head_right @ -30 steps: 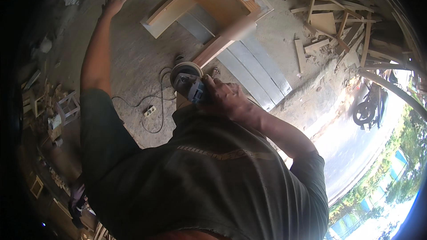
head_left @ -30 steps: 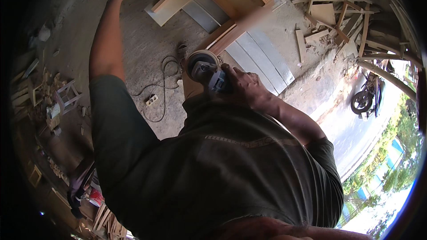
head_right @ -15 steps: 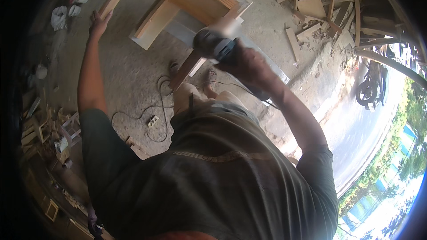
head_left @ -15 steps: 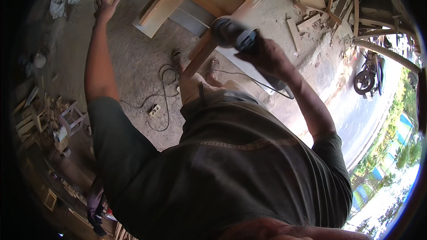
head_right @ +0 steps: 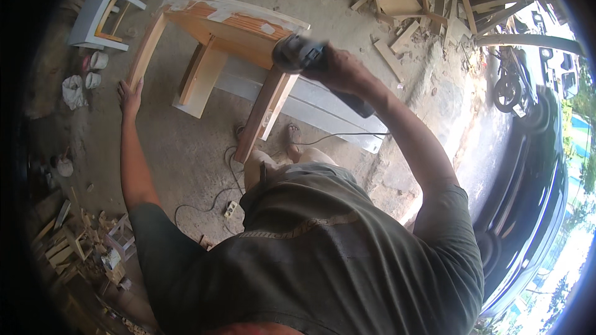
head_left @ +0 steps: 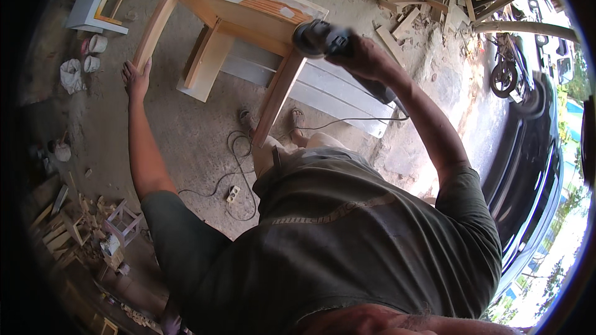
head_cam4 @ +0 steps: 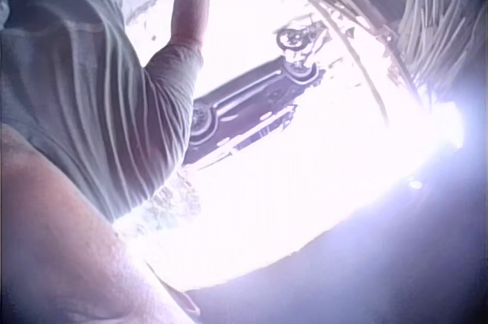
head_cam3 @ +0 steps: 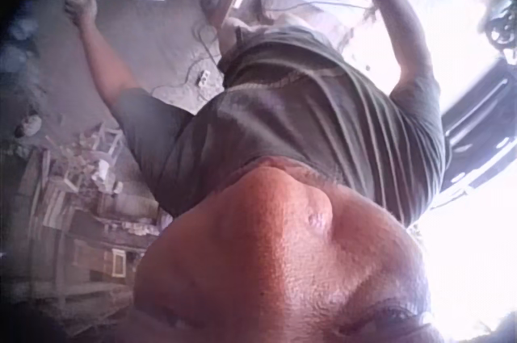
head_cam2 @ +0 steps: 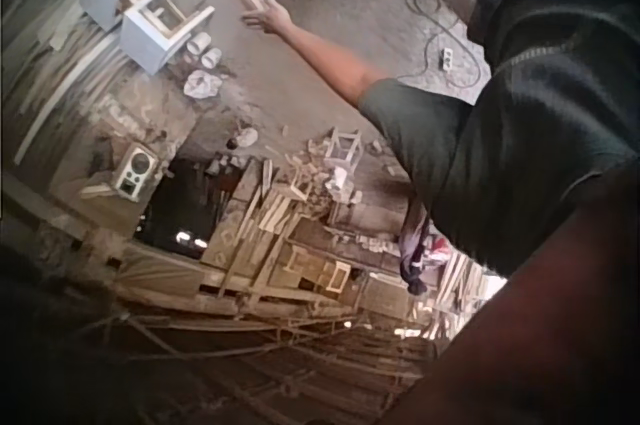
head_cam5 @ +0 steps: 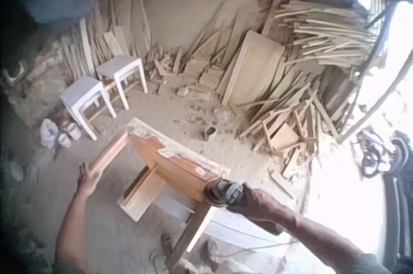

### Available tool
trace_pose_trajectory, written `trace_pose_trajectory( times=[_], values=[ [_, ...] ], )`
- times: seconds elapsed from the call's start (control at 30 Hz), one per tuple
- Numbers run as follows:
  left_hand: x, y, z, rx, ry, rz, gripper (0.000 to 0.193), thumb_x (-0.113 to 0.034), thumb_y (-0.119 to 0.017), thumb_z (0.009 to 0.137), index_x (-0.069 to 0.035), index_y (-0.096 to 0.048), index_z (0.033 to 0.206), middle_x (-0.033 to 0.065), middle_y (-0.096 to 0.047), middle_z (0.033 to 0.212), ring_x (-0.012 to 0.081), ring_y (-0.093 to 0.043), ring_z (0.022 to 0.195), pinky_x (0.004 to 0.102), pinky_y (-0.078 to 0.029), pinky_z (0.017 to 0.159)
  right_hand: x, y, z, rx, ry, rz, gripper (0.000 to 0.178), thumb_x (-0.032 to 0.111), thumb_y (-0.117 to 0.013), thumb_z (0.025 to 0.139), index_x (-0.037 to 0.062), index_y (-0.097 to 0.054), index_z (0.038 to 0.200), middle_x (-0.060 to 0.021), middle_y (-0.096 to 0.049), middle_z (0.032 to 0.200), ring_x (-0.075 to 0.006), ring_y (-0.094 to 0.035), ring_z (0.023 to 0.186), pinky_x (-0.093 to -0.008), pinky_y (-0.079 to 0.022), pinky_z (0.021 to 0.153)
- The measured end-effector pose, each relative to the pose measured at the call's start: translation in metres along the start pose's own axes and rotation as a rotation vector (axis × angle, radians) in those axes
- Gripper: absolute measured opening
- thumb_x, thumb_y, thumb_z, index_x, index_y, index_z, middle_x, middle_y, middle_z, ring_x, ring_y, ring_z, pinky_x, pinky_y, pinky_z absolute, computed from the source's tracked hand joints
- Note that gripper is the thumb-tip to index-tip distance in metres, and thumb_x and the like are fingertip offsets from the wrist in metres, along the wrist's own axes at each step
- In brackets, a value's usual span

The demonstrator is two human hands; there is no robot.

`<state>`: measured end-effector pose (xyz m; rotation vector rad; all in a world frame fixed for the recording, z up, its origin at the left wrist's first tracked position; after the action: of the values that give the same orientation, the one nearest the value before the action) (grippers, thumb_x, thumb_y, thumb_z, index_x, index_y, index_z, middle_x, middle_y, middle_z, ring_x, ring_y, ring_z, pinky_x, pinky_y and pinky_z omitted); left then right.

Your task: The person uses a power sander to smooth the surfaces of a wooden chair, moving the tool across the seat and the legs and turning the chair over to reach different parts.

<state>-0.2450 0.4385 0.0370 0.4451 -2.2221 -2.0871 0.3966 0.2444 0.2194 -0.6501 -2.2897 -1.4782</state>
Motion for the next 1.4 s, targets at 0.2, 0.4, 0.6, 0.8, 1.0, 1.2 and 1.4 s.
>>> trace_pose_trajectory(
  times=[0.2,0.4,0.6,0.8,1.0,1.2,1.4],
  values=[
    [-0.02,0.008,0.003,0.031,-0.01,-0.019,0.12,-0.088,-0.04,0.086,-0.004,-0.001,0.163,0.0182,-0.005,0.17,0.0375,-0.006,0.157,0.0622,-0.02,0.123,-0.044,0.024,0.046,-0.235,-0.016,-0.003,0.075,0.061,-0.076,0.082,-0.0008,-0.06,0.119,-0.0214,-0.073,0.095,-0.0315,-0.073,0.082,-0.0437,-0.058,0.075],
    [-0.009,0.014,-0.011,0.036,0.02,-0.022,0.118,-0.087,-0.04,0.087,-0.004,-0.003,0.163,0.0175,-0.005,0.171,0.0363,-0.007,0.158,0.0603,-0.021,0.123,-0.003,-0.007,0.009,-0.134,0.006,0.016,0.077,0.059,-0.075,0.081,-0.0036,-0.057,0.122,-0.0274,-0.072,0.099,-0.04,-0.073,0.094,-0.0444,-0.057,0.082],
    [-0.025,0.02,-0.015,0.009,0.002,-0.016,0.116,-0.084,-0.042,0.089,-0.002,-0.005,0.163,0.0182,-0.008,0.17,0.0368,-0.011,0.157,0.0603,-0.025,0.122,-0.009,0.019,0.046,-0.246,-0.089,0.028,0.084,0.064,-0.073,0.081,-0.0092,-0.057,0.119,-0.0296,-0.071,0.099,-0.0411,-0.072,0.095,-0.0461,-0.056,0.083],
    [-0.027,0.024,-0.018,-0.016,-0.004,-0.01,0.114,-0.082,-0.043,0.09,-0.002,-0.007,0.163,0.0183,-0.01,0.17,0.0372,-0.014,0.156,0.0633,-0.028,0.119,0.017,0.01,0.12,-0.284,-0.035,0.042,0.083,0.064,-0.071,0.08,-0.0102,-0.059,0.114,-0.0307,-0.07,0.102,-0.0405,-0.072,0.097,-0.0461,-0.056,0.084],
    [-0.029,0.026,-0.017,-0.021,-0.002,0.005,0.113,-0.081,-0.042,0.091,-0.002,-0.006,0.163,0.0188,-0.011,0.17,0.037,-0.014,0.156,0.0639,-0.029,0.118,0.09,-0.005,0.186,-0.213,-0.043,0.021,0.08,0.06,-0.072,0.08,-0.0077,-0.06,0.12,-0.0278,-0.071,0.106,-0.0386,-0.072,0.1,-0.0446,-0.056,0.084],
    [-0.029,0.03,-0.021,-0.031,-0.005,0.012,0.111,-0.08,-0.044,0.091,-0.001,-0.01,0.162,0.0189,-0.014,0.169,0.0374,-0.017,0.155,0.0654,-0.029,0.117,0.182,-0.016,0.257,-0.231,0.143,0.082,0.069,0.059,-0.074,0.078,0.0022,-0.07,0.117,-0.0216,-0.073,0.108,-0.0363,-0.072,0.1,-0.0438,-0.055,0.086],
    [-0.029,0.033,-0.026,-0.056,-0.006,0.051,0.111,-0.081,-0.042,0.091,0.0,-0.014,0.161,0.0213,-0.019,0.167,0.0371,-0.021,0.155,0.0648,-0.032,0.116,0.246,-0.03,0.323,-0.132,0.125,0.03,0.074,0.061,-0.074,0.077,0.0013,-0.07,0.12,-0.021,-0.073,0.11,-0.0317,-0.071,0.103,-0.0405,-0.053,0.089]
  ],
)
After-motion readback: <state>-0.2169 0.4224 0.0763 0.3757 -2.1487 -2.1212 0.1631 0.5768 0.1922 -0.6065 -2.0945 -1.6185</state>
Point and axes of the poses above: each hand's wrist, its own z-axis towards the middle knuckle, its own y-axis out of the back of the hand, x = y × z, the point moved 5 cm from there along z, towards the middle knuckle
